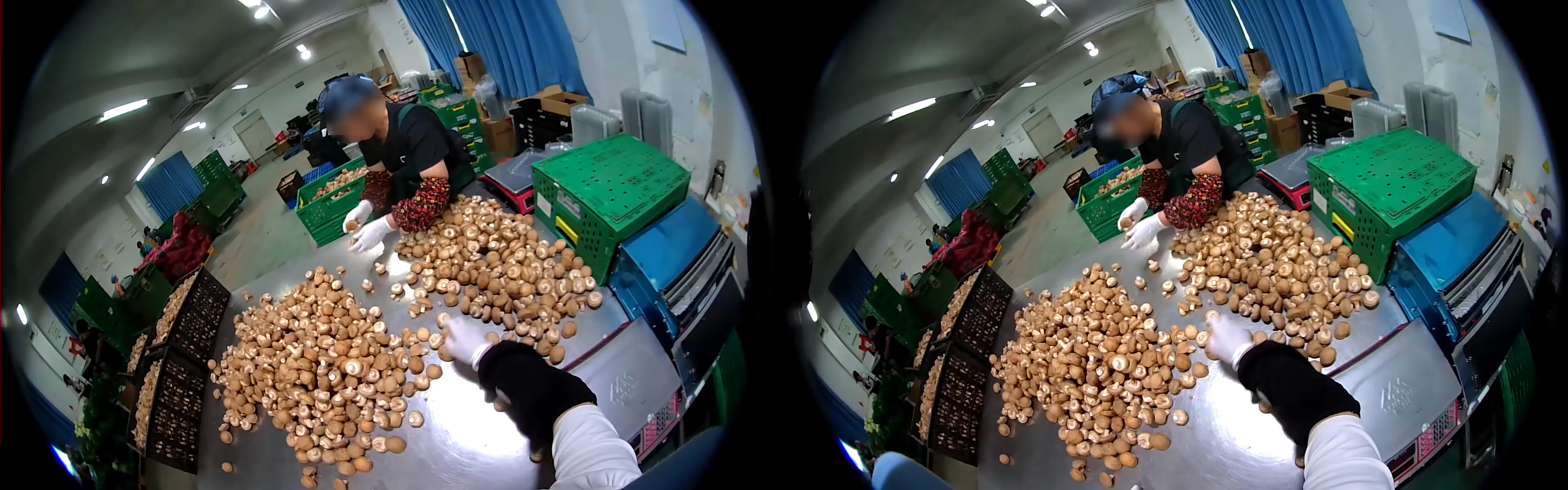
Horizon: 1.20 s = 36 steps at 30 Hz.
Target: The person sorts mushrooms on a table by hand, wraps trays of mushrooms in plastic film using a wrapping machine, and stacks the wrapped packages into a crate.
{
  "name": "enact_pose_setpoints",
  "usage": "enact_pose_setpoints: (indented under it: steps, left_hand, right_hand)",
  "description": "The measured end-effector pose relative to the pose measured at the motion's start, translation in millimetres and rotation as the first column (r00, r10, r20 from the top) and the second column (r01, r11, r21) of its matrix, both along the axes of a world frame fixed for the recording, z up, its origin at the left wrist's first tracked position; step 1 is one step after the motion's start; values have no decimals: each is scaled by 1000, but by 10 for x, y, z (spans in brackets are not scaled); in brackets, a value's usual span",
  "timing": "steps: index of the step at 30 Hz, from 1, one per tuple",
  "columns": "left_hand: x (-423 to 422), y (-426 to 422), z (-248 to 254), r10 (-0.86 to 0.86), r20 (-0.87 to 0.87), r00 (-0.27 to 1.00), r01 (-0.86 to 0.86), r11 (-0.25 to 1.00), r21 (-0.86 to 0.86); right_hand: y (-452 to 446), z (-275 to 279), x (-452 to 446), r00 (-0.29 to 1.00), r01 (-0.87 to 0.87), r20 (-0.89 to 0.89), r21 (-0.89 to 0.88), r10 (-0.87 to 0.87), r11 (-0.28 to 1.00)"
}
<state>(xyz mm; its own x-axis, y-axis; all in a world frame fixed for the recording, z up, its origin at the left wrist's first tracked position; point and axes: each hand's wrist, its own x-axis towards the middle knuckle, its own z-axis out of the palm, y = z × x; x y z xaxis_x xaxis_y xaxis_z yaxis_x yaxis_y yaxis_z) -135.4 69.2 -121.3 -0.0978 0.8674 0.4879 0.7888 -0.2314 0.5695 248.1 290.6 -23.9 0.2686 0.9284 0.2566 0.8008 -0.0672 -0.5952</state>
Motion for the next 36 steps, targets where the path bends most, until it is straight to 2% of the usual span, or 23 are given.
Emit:
enact_pose_setpoints:
  steps: [1, 2, 3, 5, 6, 7, 8, 9, 11, 12, 15, 17, 18, 19, 20, 23, 25, 26, 28, 31, 33, 35, 36]
  left_hand:
    - [-1, -2, 1, -10, -5, 1000, 10, 1000, 9]
    - [-12, -15, 7, -18, -8, 1000, 19, 1000, 15]
    - [-20, -9, 18, -30, -13, 999, 30, 999, 26]
    - [-17, -15, 40, -48, -8, 999, 48, 999, -1]
    - [-21, 0, 22, -62, -5, 998, 62, 998, -16]
    - [-35, -1, -42, -54, -8, 998, 54, 998, -31]
    - [-43, -3, -101, -32, 2, 999, 32, 998, -44]
    - [-50, -5, -161, -10, 11, 1000, 11, 998, -57]
    - [-51, 2, -120, -6, 23, 1000, 8, 998, -62]
    - [-54, 0, -103, -5, 26, 1000, 7, 998, -62]
    - [-46, 7, -40, -26, 33, 999, 28, 997, -74]
    - [-20, -29, -37, -37, 44, 998, 40, 997, -71]
    - [5, 9, -19, -41, 49, 998, 44, 996, -76]
    - [28, 24, -25, -38, 90, 995, 44, 997, -62]
    - [52, 39, -30, -37, 132, 991, 44, 998, -49]
    - [-17, 35, -86, -45, 182, 982, 71, 987, -142]
    - [-43, 78, -149, -99, -8, 995, 99, 994, 51]
    - [-29, 80, -109, -95, -9, 995, 95, 993, 72]
    - [-32, 79, -134, -79, -5, 997, 79, 995, 63]
    - [-53, 55, -121, -64, -21, 998, 65, 997, 49]
    - [-49, 44, -119, -74, -37, 997, 76, 996, 46]
    - [-58, 53, -147, -71, -22, 997, 72, 996, 46]
    - [-63, 46, -141, -74, -29, 997, 75, 996, 40]
  right_hand:
    - [-252, 260, -195, 890, -163, -444, -102, 102, 981]
    - [-350, 73, -405, 867, -259, -412, 108, 280, 960]
    - [-576, 146, -664, 766, -365, -559, 28, 317, 930]
    - [-846, -62, -1180, 655, -592, -544, 61, 525, 803]
    - [-1093, 111, -1418, 520, -705, -696, -23, 494, 709]
    - [-1286, 130, -1684, 523, -771, -698, -141, 489, 621]
    - [-1464, 38, -1959, 421, -821, -644, 29, 638, 571]
    - [-1660, 98, -2196, 307, -866, -773, 14, 555, 499]
    - [-2029, -23, -2742, 422, -846, -582, 23, 695, 533]
    - [-2117, 69, -2733, 418, -849, -584, 21, 696, 528]
    - [-2311, 288, -2536, 383, -924, -81, -42, 920, 381]
    - [-2235, 399, -2120, 425, -903, -313, -213, 849, 373]
    - [-2275, 336, -1781, 536, -822, -114, -294, 836, 487]
    - [-2246, 54, -1501, 541, -694, 3, -564, 841, 448]
    - [-2330, -2, -1171, 559, -571, 81, -685, 825, 454]
    - [-2716, -181, -502, 576, -95, 317, -890, 753, 446]
    - [-2940, -468, -300, 621, -151, 299, -861, 724, 486]
    - [-3028, -479, -236, 642, -179, 288, -845, 711, 504]
    - [-2953, -291, -84, 651, -481, -71, -808, 755, 339]
    - [-2721, 16, -298, 600, -432, -53, -861, 798, 267]
    - [-2655, -70, -419, 542, -546, -121, -803, 832, 239]
    - [-2742, 39, -538, 489, -668, -32, -656, 872, 351]
    - [-2761, -112, -601, 392, -717, 24, -619, 920, 321]
